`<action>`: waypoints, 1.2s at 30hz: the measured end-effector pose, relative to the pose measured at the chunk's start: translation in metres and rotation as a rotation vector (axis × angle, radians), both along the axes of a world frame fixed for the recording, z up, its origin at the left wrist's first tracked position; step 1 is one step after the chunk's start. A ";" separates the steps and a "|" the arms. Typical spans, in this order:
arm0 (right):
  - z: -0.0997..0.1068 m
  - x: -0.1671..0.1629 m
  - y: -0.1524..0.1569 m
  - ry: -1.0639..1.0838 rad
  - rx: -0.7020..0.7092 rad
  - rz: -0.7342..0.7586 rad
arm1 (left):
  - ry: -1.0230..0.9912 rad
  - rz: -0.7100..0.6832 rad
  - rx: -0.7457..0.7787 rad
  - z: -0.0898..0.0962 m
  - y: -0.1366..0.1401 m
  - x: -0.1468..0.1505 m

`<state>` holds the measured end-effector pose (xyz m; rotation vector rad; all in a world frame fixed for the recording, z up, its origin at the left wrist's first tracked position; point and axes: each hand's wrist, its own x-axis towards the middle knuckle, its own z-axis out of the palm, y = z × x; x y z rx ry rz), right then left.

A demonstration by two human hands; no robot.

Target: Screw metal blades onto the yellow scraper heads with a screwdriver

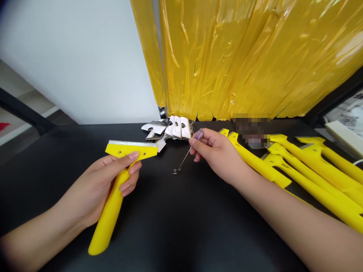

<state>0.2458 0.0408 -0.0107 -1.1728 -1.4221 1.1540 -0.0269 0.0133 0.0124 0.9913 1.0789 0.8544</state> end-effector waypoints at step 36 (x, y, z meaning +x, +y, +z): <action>0.021 -0.021 -0.045 0.246 0.126 -0.008 | -0.236 -0.204 -0.337 -0.008 -0.014 0.011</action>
